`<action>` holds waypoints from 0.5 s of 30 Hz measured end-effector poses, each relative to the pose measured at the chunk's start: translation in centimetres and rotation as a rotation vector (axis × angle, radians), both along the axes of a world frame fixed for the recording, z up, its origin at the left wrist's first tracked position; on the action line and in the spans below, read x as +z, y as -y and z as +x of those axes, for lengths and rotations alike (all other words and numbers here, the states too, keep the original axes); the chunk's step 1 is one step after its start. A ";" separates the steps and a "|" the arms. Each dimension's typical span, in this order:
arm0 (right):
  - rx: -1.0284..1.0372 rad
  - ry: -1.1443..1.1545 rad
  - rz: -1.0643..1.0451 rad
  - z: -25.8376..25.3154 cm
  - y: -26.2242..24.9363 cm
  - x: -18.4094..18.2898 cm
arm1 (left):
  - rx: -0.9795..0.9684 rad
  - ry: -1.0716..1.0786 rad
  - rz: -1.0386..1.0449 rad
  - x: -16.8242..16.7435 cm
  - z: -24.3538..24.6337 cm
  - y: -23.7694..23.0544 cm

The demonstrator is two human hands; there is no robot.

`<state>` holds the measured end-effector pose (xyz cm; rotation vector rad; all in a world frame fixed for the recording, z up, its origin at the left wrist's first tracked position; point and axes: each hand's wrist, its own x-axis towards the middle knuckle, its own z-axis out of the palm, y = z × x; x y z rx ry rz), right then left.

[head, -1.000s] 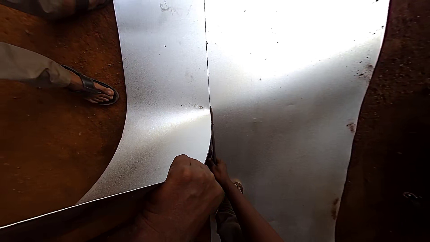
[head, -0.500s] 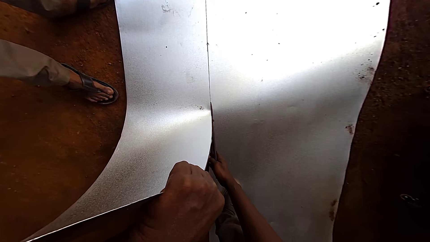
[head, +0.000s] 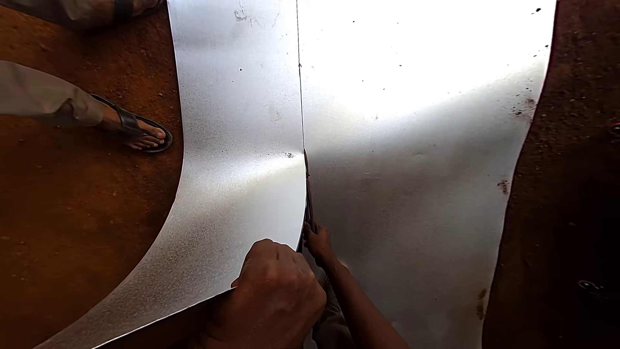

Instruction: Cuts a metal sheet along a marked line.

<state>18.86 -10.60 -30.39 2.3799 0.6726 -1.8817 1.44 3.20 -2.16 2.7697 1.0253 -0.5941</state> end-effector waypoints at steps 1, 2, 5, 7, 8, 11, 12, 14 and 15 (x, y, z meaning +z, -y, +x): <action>0.034 0.023 -0.004 -0.3 -0.1 0.3 | 0.003 0.003 0.002 0.0 -0.1 -0.1; 0.078 0.042 -0.009 -0.6 -0.3 0.6 | 0.007 0.005 0.003 0.0 -0.1 -0.1; 0.262 0.076 -0.016 -1.2 -1.1 1.7 | 0.021 0.014 0.005 0.1 -0.2 -0.4; 0.350 0.088 -0.005 -1.3 -1.0 1.7 | 0.026 0.011 0.003 0.2 -0.3 -0.4; 0.355 0.091 0.015 -1.3 -0.9 1.8 | 0.022 0.005 0.003 0.3 -0.3 -0.5; 0.249 0.050 0.068 -1.3 -0.9 2.4 | 0.010 0.004 0.009 0.5 -0.4 -0.6; 0.174 0.014 0.074 -1.3 -0.9 2.7 | 0.010 0.003 0.005 0.7 -0.4 -0.5; -0.045 -0.094 0.102 -1.2 -1.3 2.8 | 0.017 -0.005 -0.012 1.0 -0.3 -0.5; -0.159 -0.152 0.120 -1.3 -1.7 2.8 | 0.019 -0.009 -0.018 1.1 -0.4 -0.5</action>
